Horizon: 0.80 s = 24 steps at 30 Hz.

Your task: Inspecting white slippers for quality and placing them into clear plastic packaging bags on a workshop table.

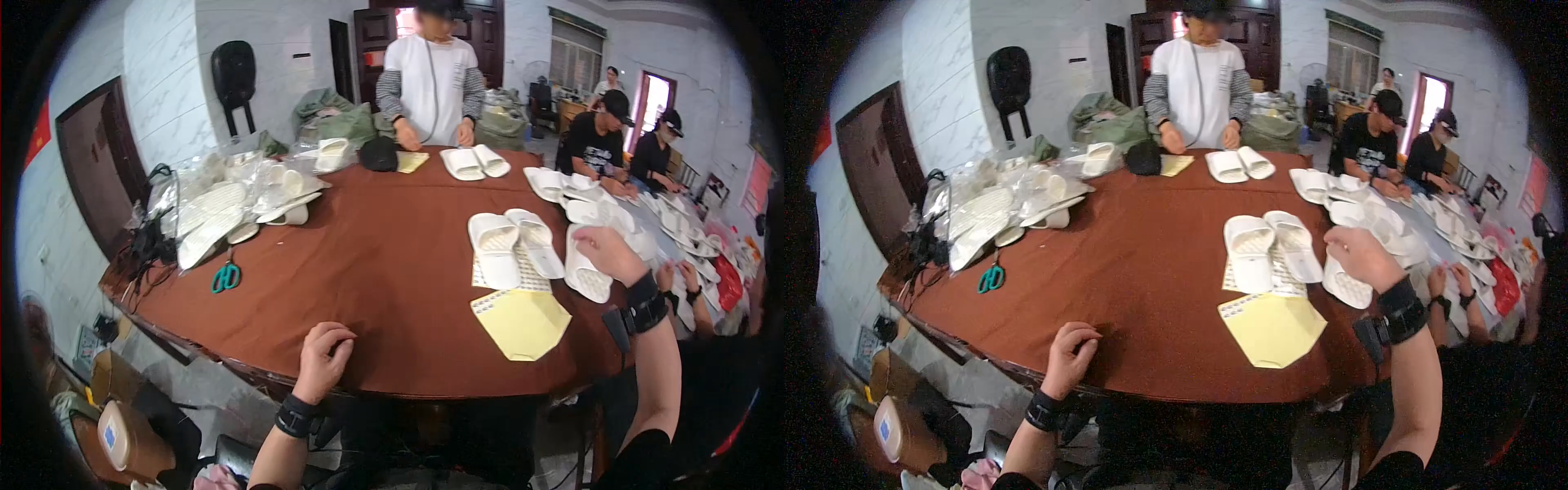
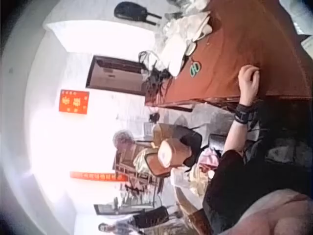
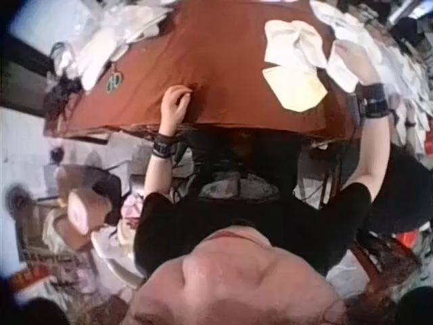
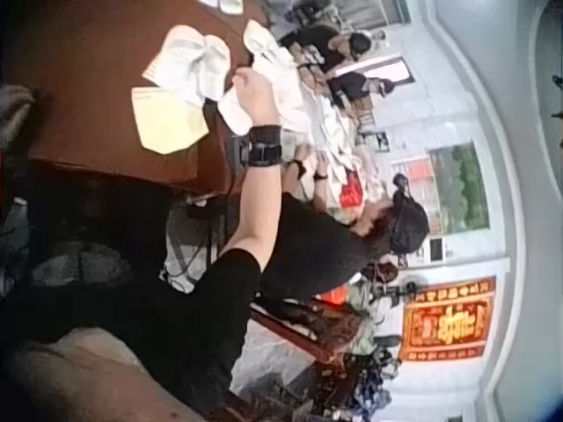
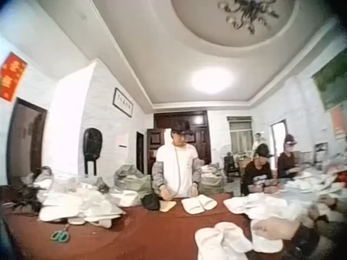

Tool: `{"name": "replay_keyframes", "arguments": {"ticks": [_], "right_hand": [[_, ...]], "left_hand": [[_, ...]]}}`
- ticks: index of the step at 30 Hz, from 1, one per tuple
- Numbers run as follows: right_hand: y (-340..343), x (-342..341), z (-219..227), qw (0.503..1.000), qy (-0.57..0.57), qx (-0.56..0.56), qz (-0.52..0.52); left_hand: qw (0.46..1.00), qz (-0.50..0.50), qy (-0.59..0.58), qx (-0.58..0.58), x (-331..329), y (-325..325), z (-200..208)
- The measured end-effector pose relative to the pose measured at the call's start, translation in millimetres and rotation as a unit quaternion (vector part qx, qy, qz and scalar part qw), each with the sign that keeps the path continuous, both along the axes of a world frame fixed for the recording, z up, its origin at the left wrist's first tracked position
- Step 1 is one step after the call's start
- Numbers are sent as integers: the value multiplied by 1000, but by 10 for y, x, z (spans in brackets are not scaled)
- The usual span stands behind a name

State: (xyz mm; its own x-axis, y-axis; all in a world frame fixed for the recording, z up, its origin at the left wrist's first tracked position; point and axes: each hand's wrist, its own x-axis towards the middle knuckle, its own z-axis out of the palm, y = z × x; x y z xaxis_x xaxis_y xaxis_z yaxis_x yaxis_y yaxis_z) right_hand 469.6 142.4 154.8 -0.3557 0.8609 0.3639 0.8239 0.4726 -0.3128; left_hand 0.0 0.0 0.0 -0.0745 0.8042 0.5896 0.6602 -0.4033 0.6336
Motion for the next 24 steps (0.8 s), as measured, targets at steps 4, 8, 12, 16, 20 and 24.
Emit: {"name": "replay_keyframes", "arguments": {"ticks": [4, 8, 12, 16, 20, 24], "right_hand": [[-176, -342, -21, 994, -50, -47, 85], [-148, -689, -68, 981, -105, -81, 145], [-108, -984, -185, 969, -109, -109, 195], [-79, -1096, -299, 958, -113, -113, 239], [-73, -1045, -326, 952, -133, -130, 242], [-114, -990, -338, 952, -146, -123, 241]], "left_hand": [[998, -46, 37, -35, -113, -11, 121], [987, -89, 31, -128, -288, 107, 405], [983, -73, 161, -52, -593, 453, 648], [982, -12, 188, -17, -1113, 1017, 731], [960, 98, 263, -17, -1637, 1560, 729], [899, 270, 336, -83, -1833, 1844, 646]]}}
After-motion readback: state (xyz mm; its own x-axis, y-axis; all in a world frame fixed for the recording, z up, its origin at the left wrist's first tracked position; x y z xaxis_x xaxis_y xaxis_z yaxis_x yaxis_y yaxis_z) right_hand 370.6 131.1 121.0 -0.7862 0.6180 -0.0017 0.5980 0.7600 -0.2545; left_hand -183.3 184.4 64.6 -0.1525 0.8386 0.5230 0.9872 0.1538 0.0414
